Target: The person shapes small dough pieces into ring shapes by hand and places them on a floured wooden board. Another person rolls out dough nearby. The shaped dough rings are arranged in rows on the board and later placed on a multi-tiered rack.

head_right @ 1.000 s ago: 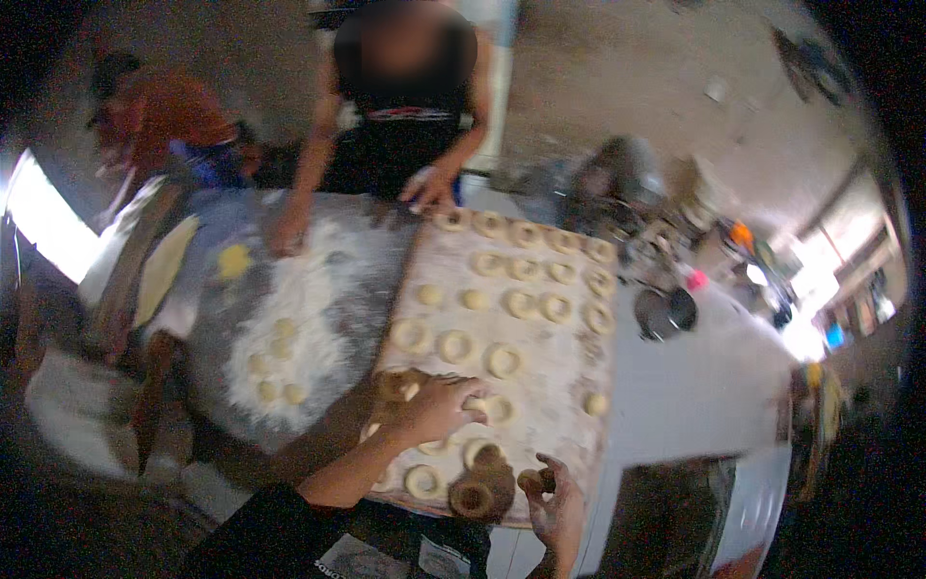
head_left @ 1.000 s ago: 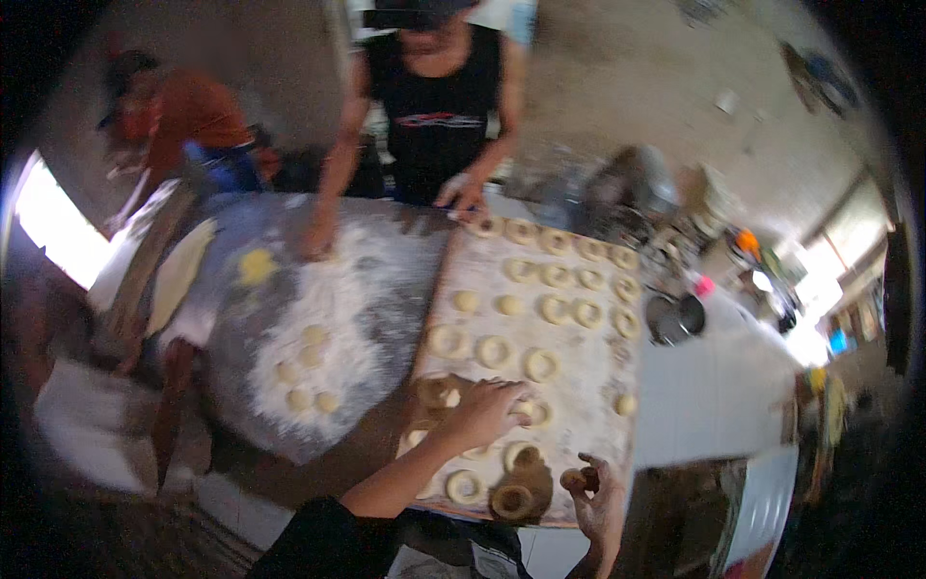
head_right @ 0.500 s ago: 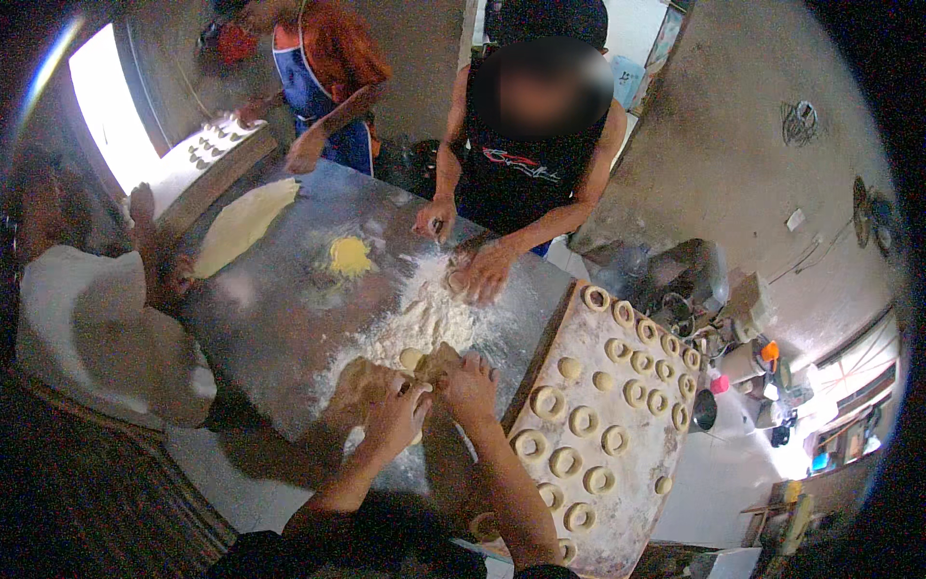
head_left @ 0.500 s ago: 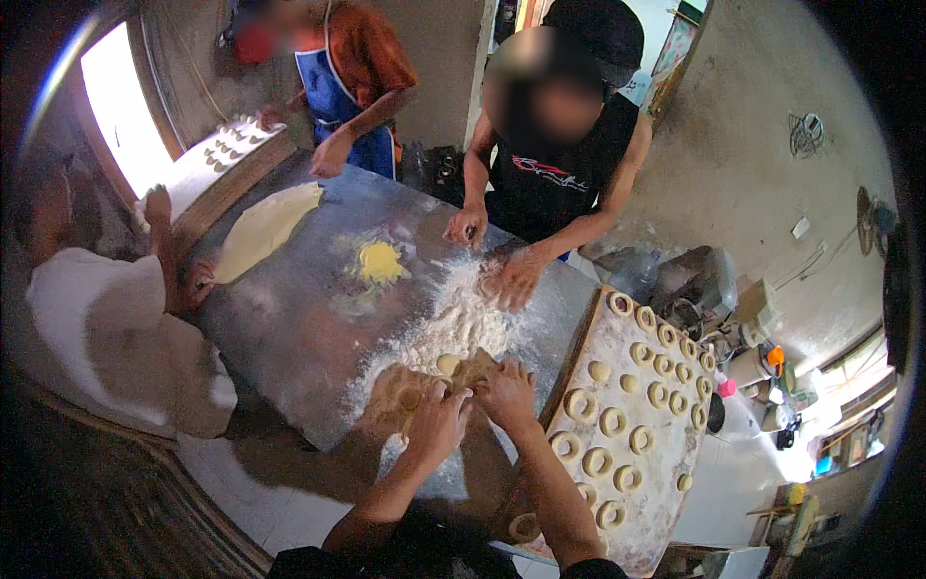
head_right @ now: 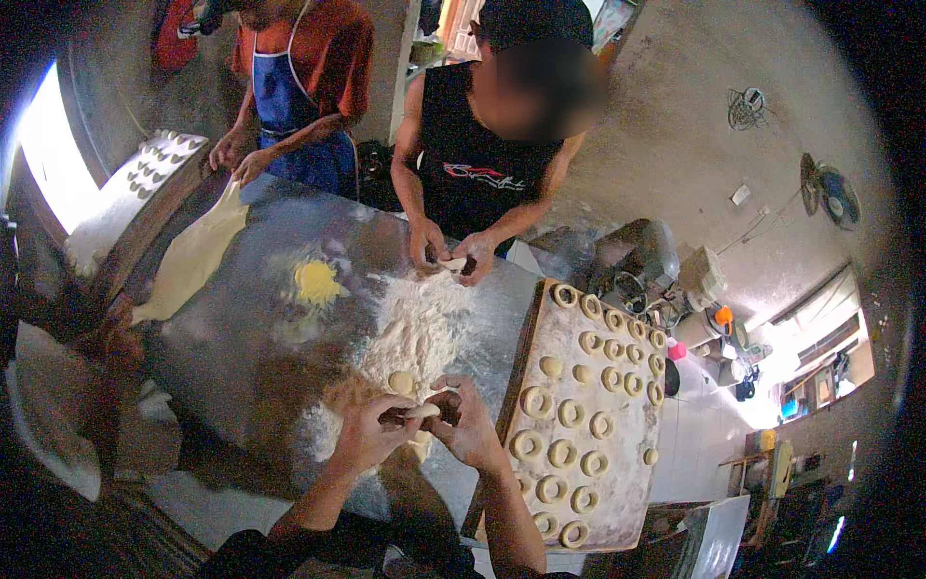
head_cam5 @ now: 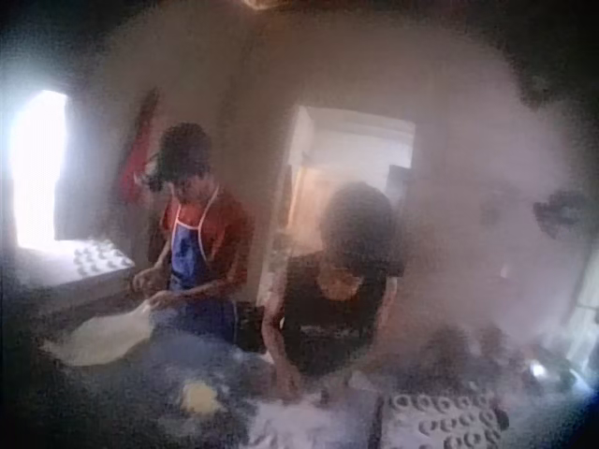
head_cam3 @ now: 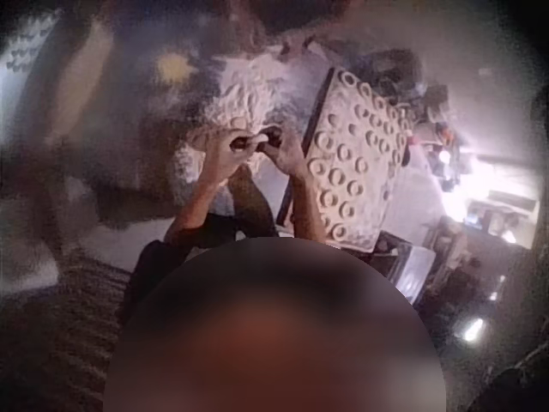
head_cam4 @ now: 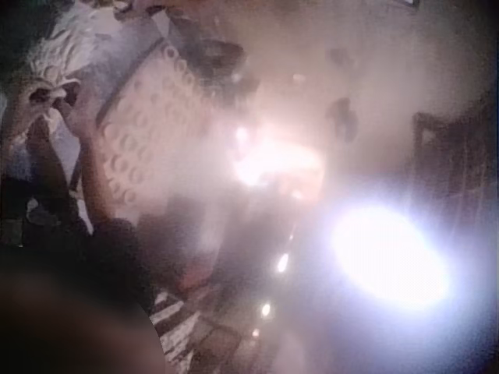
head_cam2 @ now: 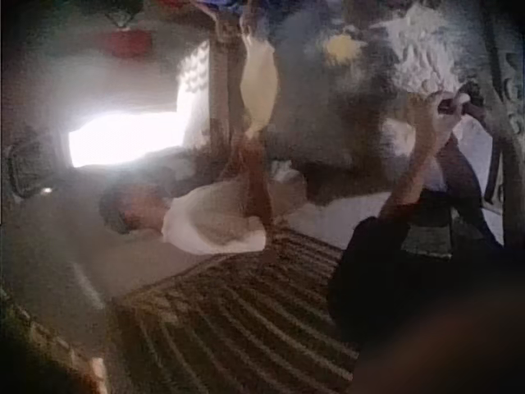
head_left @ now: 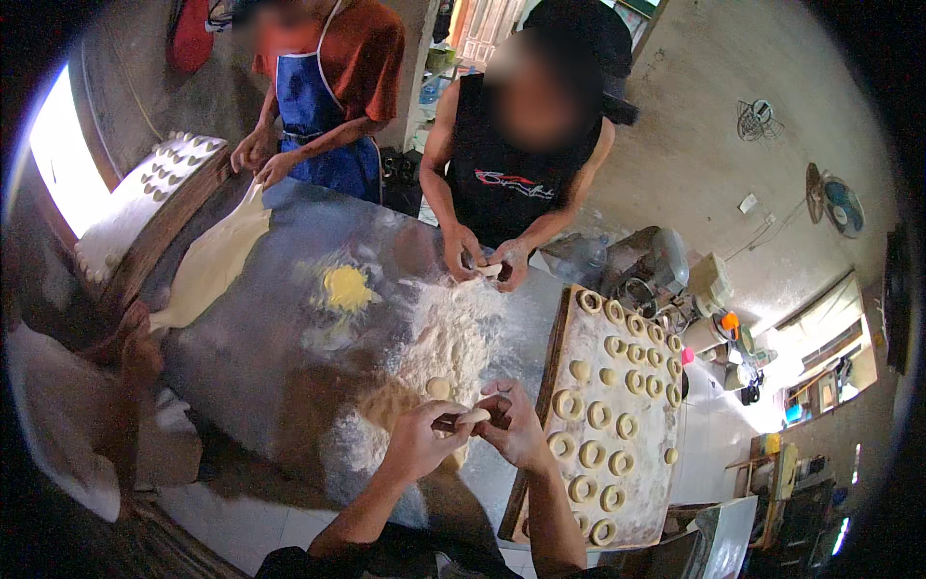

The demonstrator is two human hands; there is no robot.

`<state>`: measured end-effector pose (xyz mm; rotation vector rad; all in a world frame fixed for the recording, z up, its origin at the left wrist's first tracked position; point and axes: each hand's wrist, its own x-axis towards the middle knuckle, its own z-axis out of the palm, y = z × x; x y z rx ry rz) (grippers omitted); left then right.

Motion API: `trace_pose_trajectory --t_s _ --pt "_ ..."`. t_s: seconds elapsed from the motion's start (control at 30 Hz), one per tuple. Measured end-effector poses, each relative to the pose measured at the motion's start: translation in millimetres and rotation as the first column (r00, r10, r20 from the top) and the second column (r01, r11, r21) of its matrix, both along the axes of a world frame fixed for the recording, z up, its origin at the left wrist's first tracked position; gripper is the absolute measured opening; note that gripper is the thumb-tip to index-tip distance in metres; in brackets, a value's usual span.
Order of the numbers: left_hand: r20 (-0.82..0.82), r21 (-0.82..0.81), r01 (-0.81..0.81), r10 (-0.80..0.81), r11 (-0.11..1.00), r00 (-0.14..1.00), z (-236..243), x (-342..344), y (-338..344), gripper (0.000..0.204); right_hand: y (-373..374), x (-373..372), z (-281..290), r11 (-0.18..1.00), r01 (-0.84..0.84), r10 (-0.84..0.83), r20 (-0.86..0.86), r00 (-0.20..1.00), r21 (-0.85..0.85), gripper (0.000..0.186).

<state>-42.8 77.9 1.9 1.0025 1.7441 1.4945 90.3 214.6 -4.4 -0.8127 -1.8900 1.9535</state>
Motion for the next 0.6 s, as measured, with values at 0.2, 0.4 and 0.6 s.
trace_pose_trajectory --t_s 0.2,0.4,0.6 --pt "-0.505 0.001 -0.077 0.067 0.997 0.861 -3.4 -7.1 9.8 0.035 -17.7 -42.9 -14.6 0.785 0.266 -0.234 -0.131 0.964 0.56 0.061" --pt "0.228 0.282 -0.101 0.036 0.954 0.973 -28.6 8.5 10.2 0.034 -22.8 -6.6 -7.4 0.885 -0.145 -0.062 -0.421 0.905 -0.442 0.047" --pt "0.519 0.38 -0.026 -0.19 0.925 0.833 -32.2 33.0 2.8 0.026 -53.4 16.5 7.4 0.716 0.178 -0.268 0.03 0.963 0.675 0.045"
